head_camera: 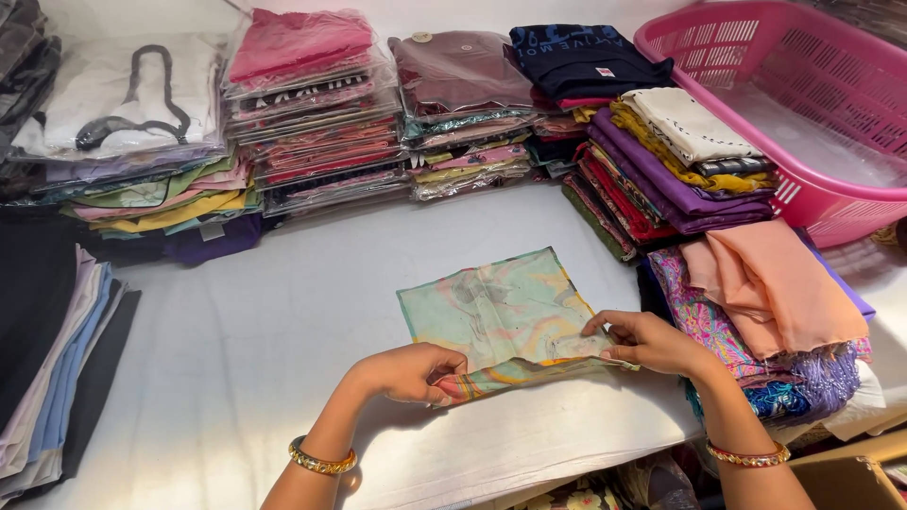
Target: The person folds a pair of red pants on a white table, then places them into a clear plastic bag. They subsequently fold a colorful patterned scarf and place it into a pink basket.
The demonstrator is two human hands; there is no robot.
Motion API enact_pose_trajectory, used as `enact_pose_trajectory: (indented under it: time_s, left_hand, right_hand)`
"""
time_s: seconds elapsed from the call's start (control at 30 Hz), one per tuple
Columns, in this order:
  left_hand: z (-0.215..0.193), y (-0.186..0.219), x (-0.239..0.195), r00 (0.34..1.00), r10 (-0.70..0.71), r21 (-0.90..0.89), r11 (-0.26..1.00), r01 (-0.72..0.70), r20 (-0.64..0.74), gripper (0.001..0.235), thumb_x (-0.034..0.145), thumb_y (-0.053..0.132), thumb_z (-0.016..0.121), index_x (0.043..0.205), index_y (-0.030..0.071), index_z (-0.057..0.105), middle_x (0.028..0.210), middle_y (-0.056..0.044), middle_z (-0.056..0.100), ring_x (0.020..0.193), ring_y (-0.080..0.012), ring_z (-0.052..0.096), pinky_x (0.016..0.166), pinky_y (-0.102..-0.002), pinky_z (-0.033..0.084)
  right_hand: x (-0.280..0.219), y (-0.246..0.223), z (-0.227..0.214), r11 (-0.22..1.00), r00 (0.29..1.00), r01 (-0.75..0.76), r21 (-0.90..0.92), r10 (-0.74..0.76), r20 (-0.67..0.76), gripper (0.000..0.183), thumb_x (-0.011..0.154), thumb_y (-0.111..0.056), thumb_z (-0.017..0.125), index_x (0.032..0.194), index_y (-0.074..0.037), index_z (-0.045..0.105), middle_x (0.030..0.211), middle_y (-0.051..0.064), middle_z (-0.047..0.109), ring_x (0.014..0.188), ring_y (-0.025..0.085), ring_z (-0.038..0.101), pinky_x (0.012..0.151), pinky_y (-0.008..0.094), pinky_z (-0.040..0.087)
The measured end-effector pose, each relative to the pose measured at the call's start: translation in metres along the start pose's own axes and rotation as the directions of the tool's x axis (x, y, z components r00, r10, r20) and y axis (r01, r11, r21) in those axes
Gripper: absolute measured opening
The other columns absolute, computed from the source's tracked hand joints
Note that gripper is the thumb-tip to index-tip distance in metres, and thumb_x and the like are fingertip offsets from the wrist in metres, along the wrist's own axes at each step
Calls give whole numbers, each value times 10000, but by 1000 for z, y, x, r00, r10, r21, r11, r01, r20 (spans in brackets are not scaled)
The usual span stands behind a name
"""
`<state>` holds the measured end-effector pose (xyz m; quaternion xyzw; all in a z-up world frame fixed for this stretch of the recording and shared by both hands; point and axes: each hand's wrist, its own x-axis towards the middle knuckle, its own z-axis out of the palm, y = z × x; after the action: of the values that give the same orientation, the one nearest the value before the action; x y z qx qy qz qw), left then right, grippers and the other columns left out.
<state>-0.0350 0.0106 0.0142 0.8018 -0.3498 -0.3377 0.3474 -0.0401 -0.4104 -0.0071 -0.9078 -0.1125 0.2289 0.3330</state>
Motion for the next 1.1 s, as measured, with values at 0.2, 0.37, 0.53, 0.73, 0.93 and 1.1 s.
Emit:
enact_pose_trajectory:
  time_s: [0.2,0.37,0.53,0.73,0.93,1.1]
  left_hand:
    - [-8,-6,-11,999,51,-250,967,-54,-17,247,869,41,720,1109,62,664,931,24,662,840,-95,581,797,-286,525]
    - [-19,-23,0,918,-122,-459,886,-71,-377,193,942,68,636,1130,43,669,1011,34,736,954,-56,698,818,-247,586]
    - [-21,-44,10,713,-358,-527,850,-19,-603,206,965,81,623,1164,72,679,903,27,708,777,-68,652,689,-257,554]
    - [-19,-48,22,495,-318,-282,948,149,-809,336,916,118,685,1249,141,643,782,-23,665,683,-158,647,659,-328,530]
    - [-14,-14,18,453,-169,33,914,404,-875,556,876,95,677,1406,157,523,878,-73,656,834,-250,655,725,-397,518]
    - [6,-3,27,476,214,422,820,387,-853,431,903,95,662,1325,151,592,1095,-55,649,1058,-229,613,872,-381,503]
  right_hand:
    - [-3,10,3,955,980,193,227,-201,12,354,906,-32,640,1236,-83,758,1061,20,780,967,122,660,849,261,520]
    - [16,0,9,929,910,370,8,-361,-205,355,795,-106,735,1149,-74,745,1154,55,743,1059,215,686,919,313,517]
    - [56,-17,2,944,871,209,-256,-299,-391,292,828,-301,784,970,-46,789,989,127,705,967,294,649,858,384,507]
    - [81,-52,-7,938,898,-169,-304,20,-439,406,899,-438,754,908,-32,753,943,158,694,929,326,663,817,420,507]
    - [77,-53,11,906,801,-195,-376,-74,-594,440,793,-358,812,1156,-144,688,1115,94,679,1125,316,615,876,445,540]
    - [65,-67,17,882,785,-206,-425,-110,-610,665,796,-359,808,1391,-196,560,1181,90,666,1194,358,582,907,472,548]
